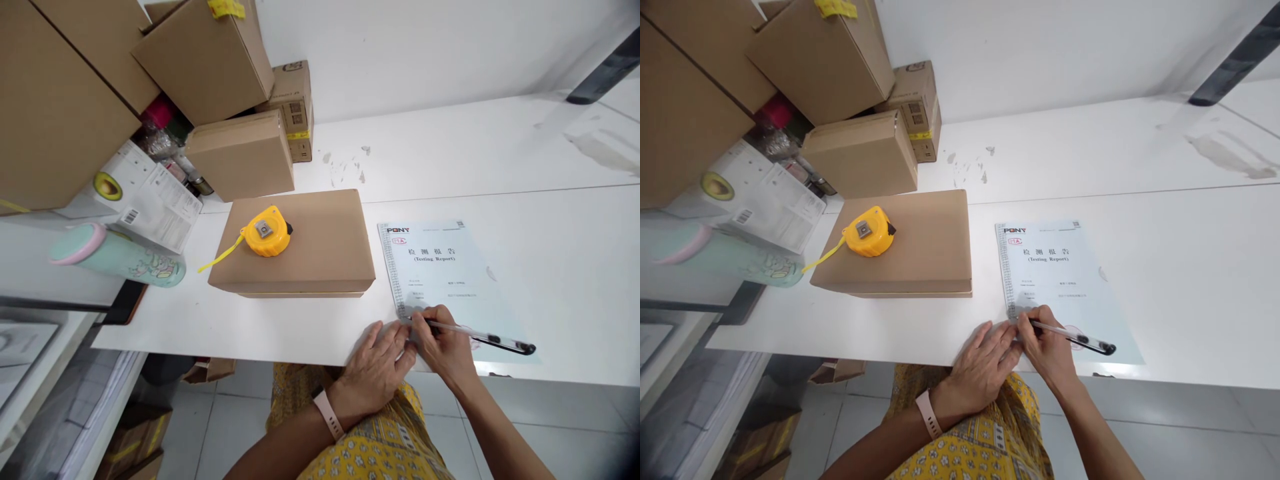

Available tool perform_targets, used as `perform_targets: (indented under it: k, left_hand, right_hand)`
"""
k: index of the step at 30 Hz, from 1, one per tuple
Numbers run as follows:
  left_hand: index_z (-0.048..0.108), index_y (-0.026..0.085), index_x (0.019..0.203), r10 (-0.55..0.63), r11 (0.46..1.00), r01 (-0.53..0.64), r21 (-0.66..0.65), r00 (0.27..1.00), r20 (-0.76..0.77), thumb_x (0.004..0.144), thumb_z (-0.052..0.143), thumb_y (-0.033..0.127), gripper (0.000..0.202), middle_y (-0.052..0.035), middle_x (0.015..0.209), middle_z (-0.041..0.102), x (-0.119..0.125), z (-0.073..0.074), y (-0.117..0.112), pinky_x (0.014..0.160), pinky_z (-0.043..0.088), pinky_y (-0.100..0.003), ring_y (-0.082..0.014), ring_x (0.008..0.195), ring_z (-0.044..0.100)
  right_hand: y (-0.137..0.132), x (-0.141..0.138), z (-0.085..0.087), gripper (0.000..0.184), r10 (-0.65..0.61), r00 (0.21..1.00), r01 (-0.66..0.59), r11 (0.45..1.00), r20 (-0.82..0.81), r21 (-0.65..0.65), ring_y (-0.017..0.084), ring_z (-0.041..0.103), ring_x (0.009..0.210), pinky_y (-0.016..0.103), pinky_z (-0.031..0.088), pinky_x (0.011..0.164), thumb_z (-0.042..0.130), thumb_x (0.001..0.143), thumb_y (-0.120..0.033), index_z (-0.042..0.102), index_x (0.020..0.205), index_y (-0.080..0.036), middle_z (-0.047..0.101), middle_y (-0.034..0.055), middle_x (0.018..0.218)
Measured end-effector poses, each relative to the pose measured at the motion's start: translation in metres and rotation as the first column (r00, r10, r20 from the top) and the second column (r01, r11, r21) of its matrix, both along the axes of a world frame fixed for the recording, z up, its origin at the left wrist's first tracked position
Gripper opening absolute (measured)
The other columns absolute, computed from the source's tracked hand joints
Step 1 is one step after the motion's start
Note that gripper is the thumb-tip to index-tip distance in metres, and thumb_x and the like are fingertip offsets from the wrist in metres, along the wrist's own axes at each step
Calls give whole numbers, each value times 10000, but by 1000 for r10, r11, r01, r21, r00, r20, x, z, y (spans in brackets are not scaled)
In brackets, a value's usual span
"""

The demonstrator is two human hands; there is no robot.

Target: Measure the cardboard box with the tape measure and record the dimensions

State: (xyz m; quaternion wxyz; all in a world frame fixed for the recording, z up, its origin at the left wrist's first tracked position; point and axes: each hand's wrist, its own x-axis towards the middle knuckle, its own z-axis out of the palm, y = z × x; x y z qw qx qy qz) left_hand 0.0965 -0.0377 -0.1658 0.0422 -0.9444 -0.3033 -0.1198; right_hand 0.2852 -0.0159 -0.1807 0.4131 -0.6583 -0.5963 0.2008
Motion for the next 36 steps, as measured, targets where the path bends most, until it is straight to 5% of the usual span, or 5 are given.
perform_targets:
  k: [24, 36]
  left_hand:
    - [590, 122, 1393, 8, 999, -9, 36, 1000, 19, 1064, 442, 203, 370, -142, 1552, 550, 0, -1, 0, 1263, 292, -469, -271, 1479, 454]
    - [593, 125, 1382, 9, 999, -9, 35, 1000, 24, 1070, 442, 207, 356, -138, 1544, 554, 1, -2, 1, 1262, 296, -469, -268, 1472, 462]
  right_hand:
    - [2, 0, 2, 258, 3, 1000, -4, 999, 9, 40, 151, 526, 486, 289, 428, 482, 581, 968, -411, 481, 778, -268, 568, -28, 604]
    - [2, -1, 4, 317, -16, 1000, 17, 1000, -11, 14, 163, 546, 501, 302, 449, 500, 580, 969, -508, 497, 780, -267, 606, -7, 620]
